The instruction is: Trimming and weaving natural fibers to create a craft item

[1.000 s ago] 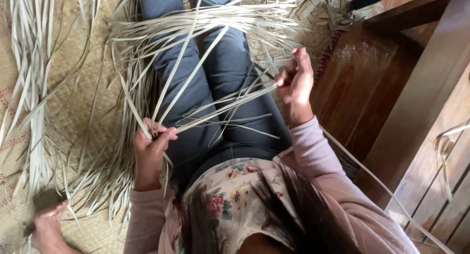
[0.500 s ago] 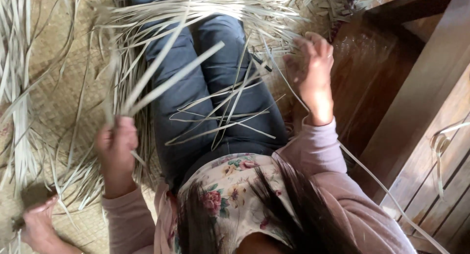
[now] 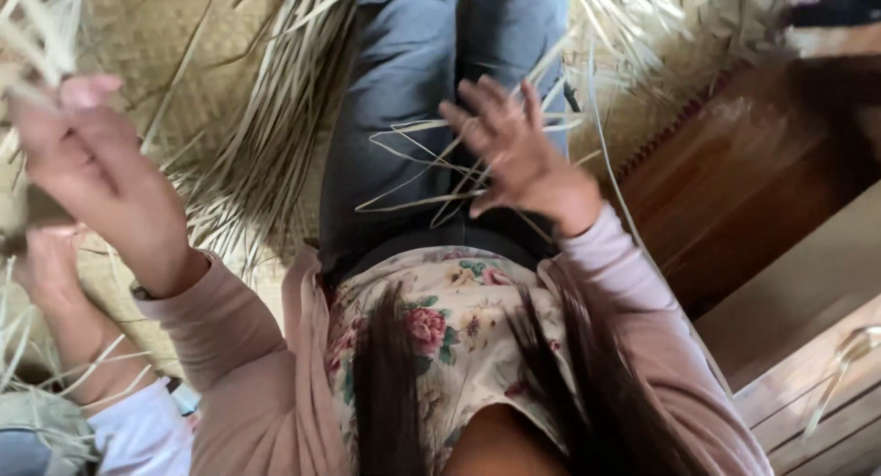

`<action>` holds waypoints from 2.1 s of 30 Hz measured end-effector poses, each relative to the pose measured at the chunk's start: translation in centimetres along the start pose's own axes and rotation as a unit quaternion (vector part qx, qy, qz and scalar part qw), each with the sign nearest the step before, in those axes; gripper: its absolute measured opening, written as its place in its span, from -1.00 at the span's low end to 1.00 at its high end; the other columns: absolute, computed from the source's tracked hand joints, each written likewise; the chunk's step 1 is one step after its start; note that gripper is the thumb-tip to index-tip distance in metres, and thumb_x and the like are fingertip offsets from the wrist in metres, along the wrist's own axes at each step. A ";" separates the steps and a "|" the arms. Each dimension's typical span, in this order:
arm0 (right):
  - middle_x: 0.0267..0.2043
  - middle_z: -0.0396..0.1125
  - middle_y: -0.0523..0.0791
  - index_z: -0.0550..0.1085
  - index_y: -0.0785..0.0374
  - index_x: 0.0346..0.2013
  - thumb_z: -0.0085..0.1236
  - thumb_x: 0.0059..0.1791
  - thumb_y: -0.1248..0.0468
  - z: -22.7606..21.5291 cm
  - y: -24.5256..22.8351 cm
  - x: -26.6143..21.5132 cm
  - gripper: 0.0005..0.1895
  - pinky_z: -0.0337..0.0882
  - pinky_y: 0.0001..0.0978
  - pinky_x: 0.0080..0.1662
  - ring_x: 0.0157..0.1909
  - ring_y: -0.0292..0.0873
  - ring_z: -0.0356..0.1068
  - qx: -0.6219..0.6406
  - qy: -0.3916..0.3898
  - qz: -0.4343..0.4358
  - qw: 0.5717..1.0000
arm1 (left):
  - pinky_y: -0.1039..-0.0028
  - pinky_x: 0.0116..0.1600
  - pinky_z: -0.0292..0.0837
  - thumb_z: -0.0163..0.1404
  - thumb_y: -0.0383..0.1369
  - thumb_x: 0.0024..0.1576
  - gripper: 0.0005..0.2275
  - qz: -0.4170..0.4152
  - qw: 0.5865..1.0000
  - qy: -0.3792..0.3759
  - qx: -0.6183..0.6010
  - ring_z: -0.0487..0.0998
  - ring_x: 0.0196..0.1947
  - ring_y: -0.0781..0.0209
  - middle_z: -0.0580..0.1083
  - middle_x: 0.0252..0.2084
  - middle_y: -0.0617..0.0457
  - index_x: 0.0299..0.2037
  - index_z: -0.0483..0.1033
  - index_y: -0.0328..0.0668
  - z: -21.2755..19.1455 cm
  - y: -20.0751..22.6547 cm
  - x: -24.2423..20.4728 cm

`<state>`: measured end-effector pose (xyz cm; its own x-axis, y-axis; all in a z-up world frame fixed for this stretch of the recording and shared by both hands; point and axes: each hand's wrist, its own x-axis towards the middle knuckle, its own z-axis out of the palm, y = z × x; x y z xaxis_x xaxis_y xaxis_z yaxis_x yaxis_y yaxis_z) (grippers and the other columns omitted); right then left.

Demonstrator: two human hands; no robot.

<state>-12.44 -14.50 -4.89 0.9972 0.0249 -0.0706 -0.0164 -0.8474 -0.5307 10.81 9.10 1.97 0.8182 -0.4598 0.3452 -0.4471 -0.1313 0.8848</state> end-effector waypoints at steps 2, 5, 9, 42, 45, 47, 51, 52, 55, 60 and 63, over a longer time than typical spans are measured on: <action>0.25 -0.11 0.09 -0.07 0.21 0.23 0.35 -0.66 0.02 2.0 -1.4 0.8 0.28 -0.30 0.30 0.14 0.28 0.10 -0.20 -0.079 -0.032 0.061 0.994 | 0.52 -0.46 -0.14 -0.35 -0.59 0.32 -0.84 0.007 0.985 -0.046 0.164 -0.03 -0.60 0.30 0.07 -0.55 0.04 -0.13 0.30 -0.60 0.3 2.7 0.5; 0.00 0.18 -0.01 0.11 0.36 0.13 0.26 -0.58 -0.12 2.1 -1.8 0.6 0.13 -0.28 0.22 0.16 0.00 -0.01 0.19 -0.066 0.019 0.062 0.996 | 0.54 -0.48 -0.02 -0.34 -0.75 0.15 -0.85 0.023 0.997 -0.052 0.049 0.00 -0.60 0.28 0.17 -0.44 -0.01 -0.25 0.26 -0.43 -0.5 -2.2 0.0; 0.08 0.13 0.09 0.11 0.44 0.10 -0.39 -0.35 -0.48 -1.2 -0.6 1.7 0.13 -0.38 0.21 0.17 0.13 0.02 0.10 -0.083 -0.097 0.043 0.991 | 0.65 -0.54 -0.01 -0.26 -0.57 0.25 -0.90 -0.081 0.992 -0.084 0.054 0.06 -0.56 0.41 0.17 -0.38 0.14 -0.20 0.33 -0.28 2.1 -1.7 -0.2; -0.33 0.28 -0.01 0.42 0.43 -0.30 0.00 -0.19 0.47 -5.2 -0.3 10.7 -0.82 0.33 -0.44 -0.50 -0.57 -0.17 0.27 -0.135 0.328 0.041 0.934 | 0.78 -0.58 -0.06 -0.24 -0.41 0.17 -0.95 -0.227 0.937 -0.075 -0.254 0.06 -0.66 0.54 0.20 -0.53 0.18 -0.30 0.14 -0.12 9.2 -0.3 0.8; -0.32 0.24 -0.08 0.44 0.42 -0.34 0.05 -0.15 0.39 -4.2 -1.8 10.1 -0.86 0.36 -0.44 -0.42 -0.51 -0.19 0.29 -0.089 0.330 0.029 0.939 | 0.80 -0.57 -0.02 -0.20 -0.43 0.17 -0.97 -0.225 0.923 -0.082 -0.302 0.10 -0.64 0.55 0.25 -0.49 0.18 -0.27 0.19 -0.11 8.9 -1.8 0.7; -0.36 0.28 -0.06 0.44 0.44 -0.35 0.06 -0.14 0.38 -3.6 -2.2 9.6 -0.85 0.37 -0.49 -0.41 -0.50 -0.22 0.29 -0.035 0.318 0.019 0.947 | 0.75 -0.65 0.10 -0.20 -0.42 0.21 -0.98 -0.169 0.946 -0.074 -0.268 0.16 -0.67 0.50 0.29 -0.48 0.17 -0.24 0.23 -0.14 8.2 -2.9 0.8; -0.26 0.35 0.01 0.46 0.41 -0.43 0.07 -0.19 0.47 -2.4 -3.5 8.3 -0.93 0.50 -0.52 -0.38 -0.45 -0.16 0.42 0.067 0.273 0.005 0.960 | 0.78 -0.60 -0.04 -0.19 -0.42 0.19 -0.92 -0.200 0.955 -0.070 -0.207 0.09 -0.68 0.54 0.23 -0.57 0.20 -0.35 0.19 -0.10 7.4 -1.2 1.2; -0.31 0.34 -0.08 0.45 0.28 -0.37 0.03 -0.13 0.36 -2.3 -4.1 7.9 -0.92 0.44 -0.50 -0.33 -0.38 -0.14 0.41 0.213 0.299 -0.003 0.930 | 0.81 -0.62 -0.04 -0.13 -0.41 0.16 -0.92 -0.232 0.950 -0.084 -0.189 0.10 -0.71 0.53 0.26 -0.60 0.11 -0.35 0.23 -0.14 7.4 -1.6 1.0; -0.40 0.35 -0.03 0.43 0.30 -0.34 -0.02 -0.08 0.29 -0.6 -5.0 7.8 -0.87 0.43 -0.39 -0.29 -0.33 -0.07 0.42 0.560 0.325 0.028 0.762 | 0.88 -0.65 0.01 -0.06 -0.39 0.08 -0.91 -0.280 0.928 -0.147 -0.197 0.22 -0.71 0.51 0.34 -0.59 0.00 -0.31 0.32 -0.21 8.1 -2.2 0.1; -0.39 0.35 0.18 0.38 0.49 -0.32 -0.12 -0.04 0.33 3.4 -4.5 8.0 -0.79 0.50 -0.23 -0.34 -0.37 0.01 0.42 0.847 0.289 0.118 0.431 | 0.86 -0.69 -0.01 -0.06 -0.49 0.00 -0.80 -0.271 0.890 -0.254 -0.266 0.17 -0.73 0.56 0.33 -0.61 -0.05 -0.19 0.36 -0.40 10.3 -2.3 -1.2; -0.41 0.36 0.14 0.36 0.41 -0.29 -0.11 -0.04 0.29 4.5 -3.7 7.5 -0.80 0.50 -0.22 -0.39 -0.40 0.01 0.42 0.877 0.274 0.165 0.359 | 0.85 -0.67 -0.01 -0.03 -0.51 -0.01 -0.83 -0.253 0.882 -0.299 -0.262 0.13 -0.74 0.57 0.34 -0.63 -0.06 -0.23 0.41 -0.41 10.8 -2.2 -1.3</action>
